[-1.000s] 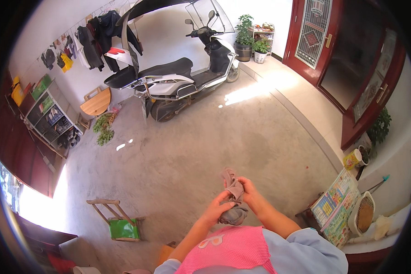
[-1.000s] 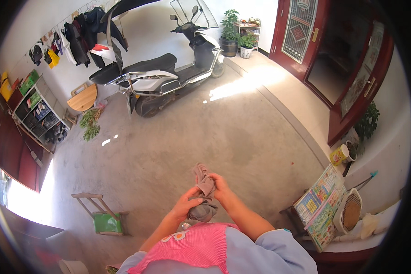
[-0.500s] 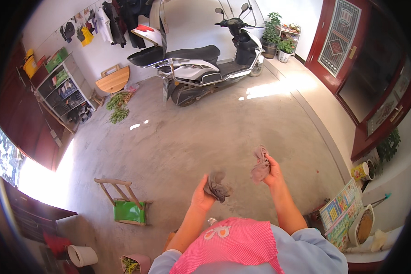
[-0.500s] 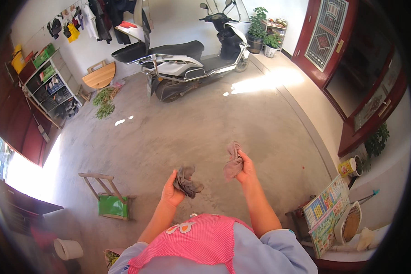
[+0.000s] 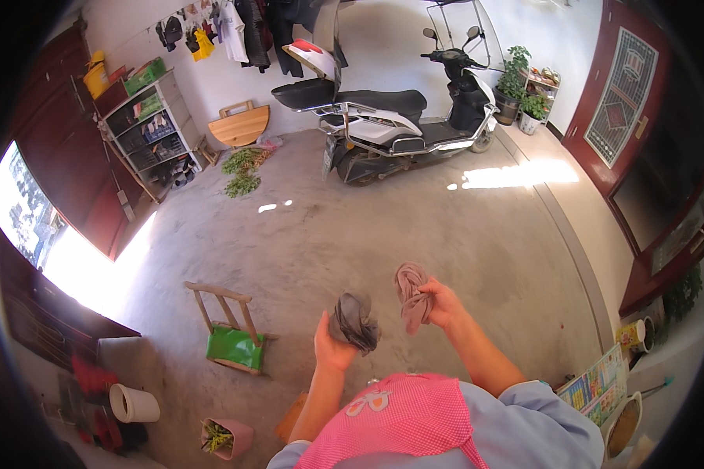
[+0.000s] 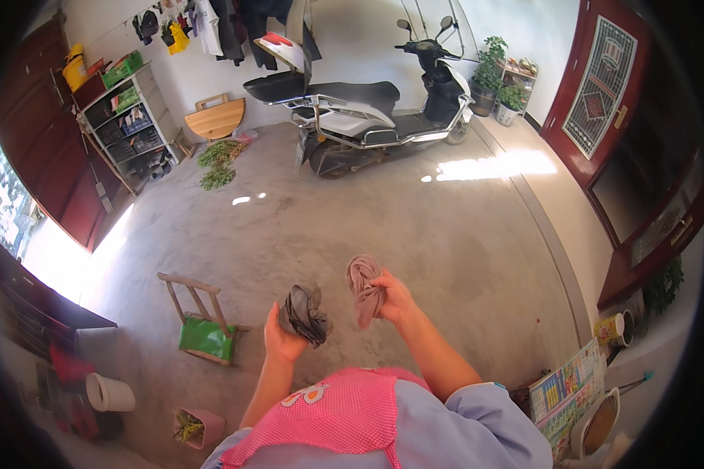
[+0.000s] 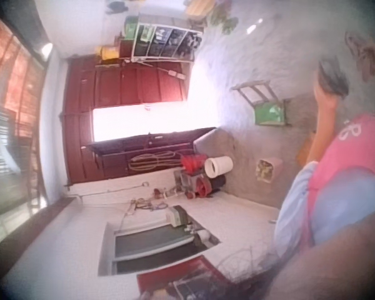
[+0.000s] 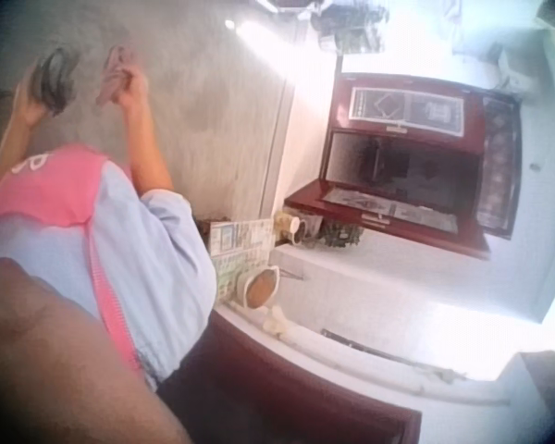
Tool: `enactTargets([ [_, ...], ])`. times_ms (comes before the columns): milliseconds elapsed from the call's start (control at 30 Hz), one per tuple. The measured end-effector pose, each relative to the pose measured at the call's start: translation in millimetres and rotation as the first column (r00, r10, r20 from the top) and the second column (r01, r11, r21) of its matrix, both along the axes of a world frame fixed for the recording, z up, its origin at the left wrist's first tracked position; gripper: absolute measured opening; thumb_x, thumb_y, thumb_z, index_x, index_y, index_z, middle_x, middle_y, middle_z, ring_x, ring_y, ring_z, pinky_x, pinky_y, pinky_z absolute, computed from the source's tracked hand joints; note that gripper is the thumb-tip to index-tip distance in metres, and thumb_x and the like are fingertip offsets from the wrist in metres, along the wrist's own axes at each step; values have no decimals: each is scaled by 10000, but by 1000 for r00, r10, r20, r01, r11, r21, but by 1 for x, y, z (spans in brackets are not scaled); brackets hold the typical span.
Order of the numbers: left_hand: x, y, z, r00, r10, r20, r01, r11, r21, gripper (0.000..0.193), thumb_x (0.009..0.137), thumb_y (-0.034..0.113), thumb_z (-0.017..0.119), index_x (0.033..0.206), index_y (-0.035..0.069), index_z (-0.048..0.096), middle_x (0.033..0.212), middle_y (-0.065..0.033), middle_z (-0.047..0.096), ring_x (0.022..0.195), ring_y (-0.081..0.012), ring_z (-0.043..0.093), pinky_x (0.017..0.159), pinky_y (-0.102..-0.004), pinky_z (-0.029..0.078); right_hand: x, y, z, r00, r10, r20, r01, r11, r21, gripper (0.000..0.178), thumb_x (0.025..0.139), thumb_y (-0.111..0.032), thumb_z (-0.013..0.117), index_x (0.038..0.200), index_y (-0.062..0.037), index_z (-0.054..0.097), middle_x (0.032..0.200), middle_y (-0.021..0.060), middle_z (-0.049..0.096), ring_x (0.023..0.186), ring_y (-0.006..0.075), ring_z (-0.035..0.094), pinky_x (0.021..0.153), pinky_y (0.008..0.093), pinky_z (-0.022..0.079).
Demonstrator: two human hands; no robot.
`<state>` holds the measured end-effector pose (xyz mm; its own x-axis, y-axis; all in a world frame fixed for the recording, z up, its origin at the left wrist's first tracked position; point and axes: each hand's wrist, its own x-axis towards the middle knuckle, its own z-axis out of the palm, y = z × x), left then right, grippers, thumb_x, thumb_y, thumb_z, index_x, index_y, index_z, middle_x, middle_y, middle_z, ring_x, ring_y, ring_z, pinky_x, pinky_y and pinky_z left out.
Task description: The person wipes the exterior surfaces of a stand fan using cloths, then moves to a garage area and wipes the seat and side panels of an electric scooter.
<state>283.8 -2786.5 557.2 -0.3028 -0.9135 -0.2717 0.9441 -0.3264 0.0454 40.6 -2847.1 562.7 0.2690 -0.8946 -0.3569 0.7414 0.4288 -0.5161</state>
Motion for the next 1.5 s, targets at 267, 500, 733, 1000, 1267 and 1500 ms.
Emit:
enactTargets([
  [267,0,0,-17,991,53,123,-52,999,-15,509,919,362,461,1299,24,456,1301,-167,501,1181,-365,467,1034,-525,322,14,-12,-15,984,156,87,-167,977,131,373,815,-58,557,1182,-23,496,1127,147,592,999,293,590,886,451,482],
  [500,-31,-45,-39,990,-85,109,83,996,29,511,912,373,474,1304,45,461,1313,-155,496,1192,-354,462,1039,-523,316,-40,-34,-64,992,21,126,-51,969,240,317,820,-84,560,1130,-16,552,1059,133,633,950,286,611,871,446,485],
  [733,-64,-133,-37,975,-175,135,158,980,124,433,925,319,482,1264,50,495,1259,-135,540,1151,-331,503,1001,-505,366,-83,-112,-60,984,-110,137,76,969,235,255,836,-125,558,1071,-29,586,996,121,652,879,261,622,803,408,508],
  [1000,-124,-288,-38,936,-147,319,90,978,187,311,917,299,507,1123,77,578,1029,-94,635,878,-274,608,769,-423,508,-137,-255,-78,947,-23,322,-46,978,204,196,880,-184,538,1038,-83,594,788,55,612,548,152,529,531,338,482],
  [1267,-155,-397,-61,969,-245,-38,244,970,-19,275,918,324,522,1056,99,599,939,-61,643,714,-219,593,639,-392,534,-192,-397,-58,955,65,288,-125,973,194,225,905,-209,455,1059,-94,573,743,26,576,497,135,483,527,335,463],
  [1500,-126,-455,-55,984,-26,176,-23,963,268,292,915,328,502,1067,101,605,953,-33,643,715,-218,590,617,-359,512,-150,-476,-82,976,71,206,-129,949,288,185,901,-198,485,1031,-99,571,804,36,592,625,156,545,611,356,492],
])
